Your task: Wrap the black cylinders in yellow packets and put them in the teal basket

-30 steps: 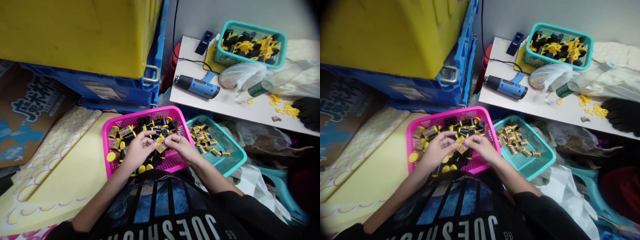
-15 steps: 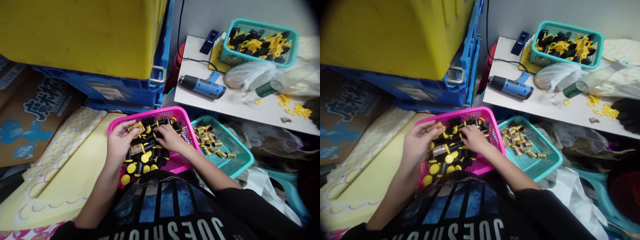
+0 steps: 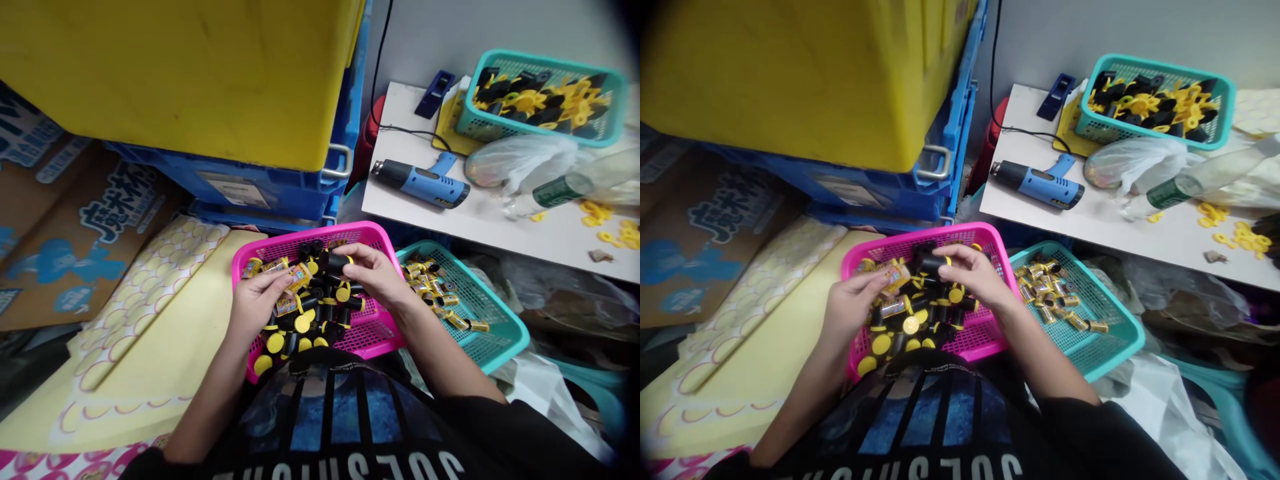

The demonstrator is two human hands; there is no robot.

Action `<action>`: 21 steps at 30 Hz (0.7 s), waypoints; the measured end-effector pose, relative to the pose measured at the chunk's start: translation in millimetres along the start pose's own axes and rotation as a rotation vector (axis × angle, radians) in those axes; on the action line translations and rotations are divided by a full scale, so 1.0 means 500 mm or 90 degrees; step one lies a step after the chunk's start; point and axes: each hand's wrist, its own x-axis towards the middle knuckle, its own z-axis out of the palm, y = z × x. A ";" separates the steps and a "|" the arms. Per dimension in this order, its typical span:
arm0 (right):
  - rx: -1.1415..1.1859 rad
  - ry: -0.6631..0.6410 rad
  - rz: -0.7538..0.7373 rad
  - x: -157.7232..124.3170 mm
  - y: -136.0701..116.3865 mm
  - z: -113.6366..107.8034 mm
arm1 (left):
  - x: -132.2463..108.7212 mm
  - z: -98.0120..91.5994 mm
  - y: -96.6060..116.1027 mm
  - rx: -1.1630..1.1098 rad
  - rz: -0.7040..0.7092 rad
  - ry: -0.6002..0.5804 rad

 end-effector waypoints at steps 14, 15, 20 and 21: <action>-0.065 -0.180 0.019 -0.001 -0.067 -0.003 | -0.001 -0.001 0.002 0.040 0.180 -0.126; -0.067 -0.170 0.015 -0.003 -0.066 -0.001 | -0.001 0.001 0.004 0.036 0.174 -0.135; -0.026 -0.127 -0.032 -0.007 -0.041 0.020 | -0.010 0.018 0.016 -0.032 0.058 -0.195; -0.033 -0.119 -0.042 -0.007 -0.034 0.024 | -0.015 0.023 0.019 -0.065 0.022 -0.205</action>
